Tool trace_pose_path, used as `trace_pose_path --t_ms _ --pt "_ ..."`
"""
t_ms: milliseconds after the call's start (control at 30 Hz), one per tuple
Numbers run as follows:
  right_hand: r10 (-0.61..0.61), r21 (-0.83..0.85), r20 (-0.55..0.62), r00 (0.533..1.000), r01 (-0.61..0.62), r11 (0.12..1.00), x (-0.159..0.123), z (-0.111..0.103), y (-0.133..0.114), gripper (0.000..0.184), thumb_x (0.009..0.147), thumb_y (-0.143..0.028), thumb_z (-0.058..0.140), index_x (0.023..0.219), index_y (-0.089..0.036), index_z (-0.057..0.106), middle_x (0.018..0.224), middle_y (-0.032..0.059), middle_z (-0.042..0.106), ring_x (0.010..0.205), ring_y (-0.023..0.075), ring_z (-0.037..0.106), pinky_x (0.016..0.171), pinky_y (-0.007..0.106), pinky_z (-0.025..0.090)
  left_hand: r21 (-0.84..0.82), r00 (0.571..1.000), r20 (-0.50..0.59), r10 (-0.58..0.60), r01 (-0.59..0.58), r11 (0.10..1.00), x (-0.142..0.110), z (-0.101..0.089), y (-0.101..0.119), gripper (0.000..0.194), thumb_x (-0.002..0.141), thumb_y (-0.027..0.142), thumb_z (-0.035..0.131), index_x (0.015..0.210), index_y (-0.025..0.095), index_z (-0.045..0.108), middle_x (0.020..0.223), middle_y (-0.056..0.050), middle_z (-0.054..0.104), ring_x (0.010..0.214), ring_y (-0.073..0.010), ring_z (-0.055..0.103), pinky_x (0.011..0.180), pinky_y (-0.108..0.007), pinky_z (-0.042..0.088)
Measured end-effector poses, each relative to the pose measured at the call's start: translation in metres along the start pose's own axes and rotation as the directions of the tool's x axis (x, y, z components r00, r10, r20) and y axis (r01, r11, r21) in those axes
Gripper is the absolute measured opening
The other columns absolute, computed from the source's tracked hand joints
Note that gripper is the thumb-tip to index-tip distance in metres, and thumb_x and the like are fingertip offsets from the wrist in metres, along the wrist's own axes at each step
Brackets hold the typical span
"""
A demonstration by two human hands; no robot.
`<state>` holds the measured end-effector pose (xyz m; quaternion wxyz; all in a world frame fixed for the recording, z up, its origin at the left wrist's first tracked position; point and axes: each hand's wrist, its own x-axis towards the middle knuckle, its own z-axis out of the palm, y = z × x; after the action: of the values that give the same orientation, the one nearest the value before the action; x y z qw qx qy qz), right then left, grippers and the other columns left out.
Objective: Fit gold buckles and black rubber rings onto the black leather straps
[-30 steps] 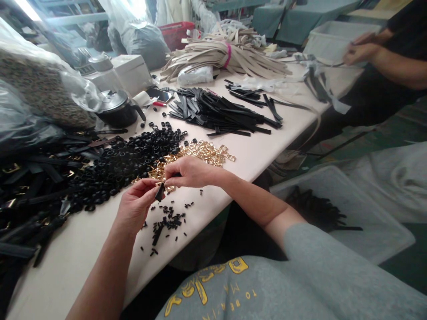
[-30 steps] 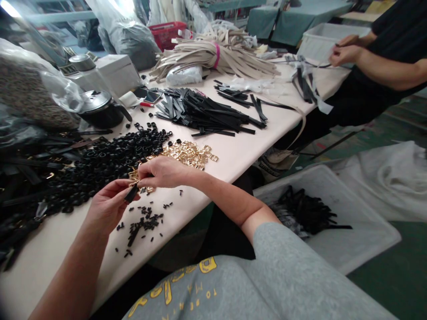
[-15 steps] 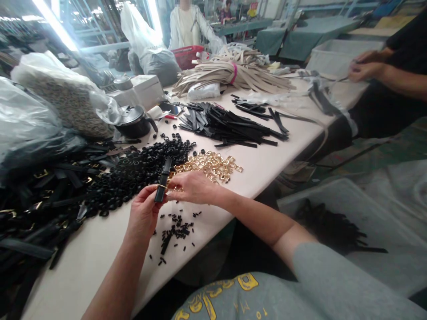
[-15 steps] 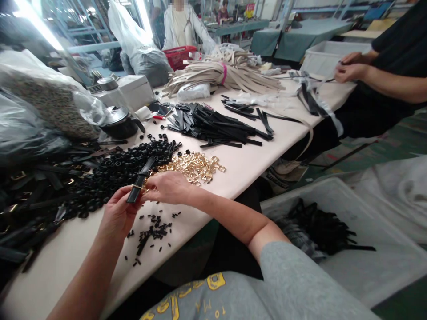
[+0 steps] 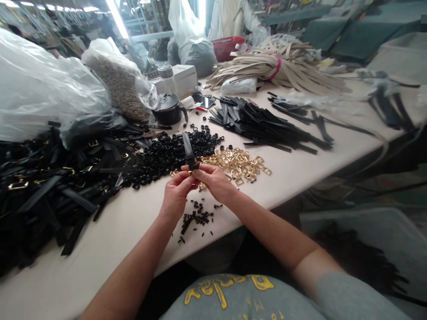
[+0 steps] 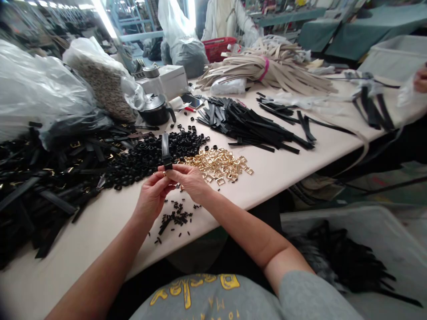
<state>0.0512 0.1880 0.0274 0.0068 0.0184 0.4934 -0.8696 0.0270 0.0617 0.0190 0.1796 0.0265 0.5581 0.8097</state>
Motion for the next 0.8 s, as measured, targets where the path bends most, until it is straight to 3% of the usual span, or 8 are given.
trace_pose_path --t_ms 167,233,300,400,467,533,700,800 --pt "-0.035 -0.102 -0.049 0.998 0.03 0.994 0.003 0.005 -0.005 0.04 0.06 -0.051 0.083 0.073 -0.016 0.07 0.066 -0.0015 0.063 0.061 0.008 0.052 0.057 0.022 0.042 0.152 0.992 0.12 -0.024 0.006 0.988 0.005 -0.006 0.007 0.029 0.064 0.036 0.085 0.086 0.018 0.075 0.075 -0.003 0.07 0.066 -0.0129 0.064 0.064 -0.024 0.051" --pt "-0.102 -0.159 -0.031 0.994 0.096 0.983 0.003 0.004 -0.009 0.036 0.064 -0.047 0.081 0.074 -0.015 0.069 0.068 -0.0018 0.063 0.062 0.0074 0.053 0.06 0.023 0.043 0.297 0.988 0.151 -0.01 -0.036 0.954 0.01 -0.021 0.023 0.031 0.064 0.036 0.084 0.088 0.018 0.075 0.077 -0.005 0.071 0.066 -0.0141 0.063 0.062 -0.025 0.05" --pt "-0.169 -0.208 -0.011 0.986 0.163 0.964 0.003 0.003 -0.013 0.032 0.068 -0.043 0.08 0.075 -0.015 0.068 0.071 -0.0015 0.064 0.066 0.0073 0.055 0.064 0.023 0.044 0.45 0.99 0.079 0.118 -0.141 0.882 0.015 -0.048 0.047 0.029 0.066 0.038 0.082 0.086 0.018 0.074 0.078 -0.006 0.071 0.066 -0.0152 0.063 0.061 -0.025 0.049" --pt "-0.174 -0.258 0.033 0.984 0.177 0.95 0.002 0.003 -0.017 0.031 0.073 -0.043 0.077 0.076 -0.014 0.066 0.072 -0.0003 0.065 0.069 0.008 0.059 0.067 0.023 0.047 0.742 0.912 -0.094 0.399 -0.203 0.639 0.015 -0.098 0.081 0.023 0.067 0.04 0.077 0.078 0.02 0.073 0.069 -0.003 0.068 0.062 -0.015 0.059 0.06 -0.024 0.045" --pt "-0.149 -0.259 0.073 0.986 0.163 0.952 0.002 0.006 -0.018 0.034 0.074 -0.046 0.075 0.077 -0.014 0.064 0.076 0.0015 0.068 0.071 0.009 0.063 0.07 0.024 0.052 0.934 0.888 -0.123 0.443 -0.048 0.355 0.012 -0.127 0.095 0.017 0.068 0.038 0.075 0.074 0.022 0.073 0.062 -0.001 0.064 0.059 -0.0159 0.055 0.059 -0.026 0.042" --pt "-0.125 -0.246 0.103 0.987 0.147 0.958 0.002 0.01 -0.017 0.037 0.075 -0.049 0.073 0.078 -0.014 0.062 0.079 0.0026 0.07 0.07 0.0095 0.066 0.069 0.025 0.055 0.987 0.904 -0.13 0.407 0.077 0.143 0.008 -0.146 0.098 0.014 0.072 0.037 0.07 0.075 0.024 0.073 0.066 -0.001 0.066 0.063 -0.0179 0.057 0.064 -0.028 0.042" --pt "-0.132 -0.321 0.155 0.979 0.176 0.931 0.003 0.023 -0.014 0.038 0.078 -0.051 0.069 0.078 -0.015 0.057 0.069 0.0003 0.069 0.051 0.0062 0.061 0.049 0.018 0.051 0.987 0.942 -0.147 0.301 0.162 -0.022 0.008 -0.153 0.079 0.026 0.075 0.041 0.061 0.09 0.022 0.072 0.085 -0.005 0.07 0.076 -0.022 0.063 0.076 -0.032 0.046" --pt "-0.142 -0.38 0.177 0.974 0.201 0.903 0.004 0.027 -0.013 0.037 0.08 -0.05 0.068 0.078 -0.015 0.057 0.07 -0.0003 0.068 0.045 0.0035 0.056 0.041 0.015 0.045 0.986 0.917 -0.115 0.381 0.153 -0.071 0.012 -0.148 0.072 0.029 0.076 0.044 0.061 0.09 0.02 0.072 0.088 -0.006 0.068 0.079 -0.0229 0.062 0.078 -0.034 0.046"
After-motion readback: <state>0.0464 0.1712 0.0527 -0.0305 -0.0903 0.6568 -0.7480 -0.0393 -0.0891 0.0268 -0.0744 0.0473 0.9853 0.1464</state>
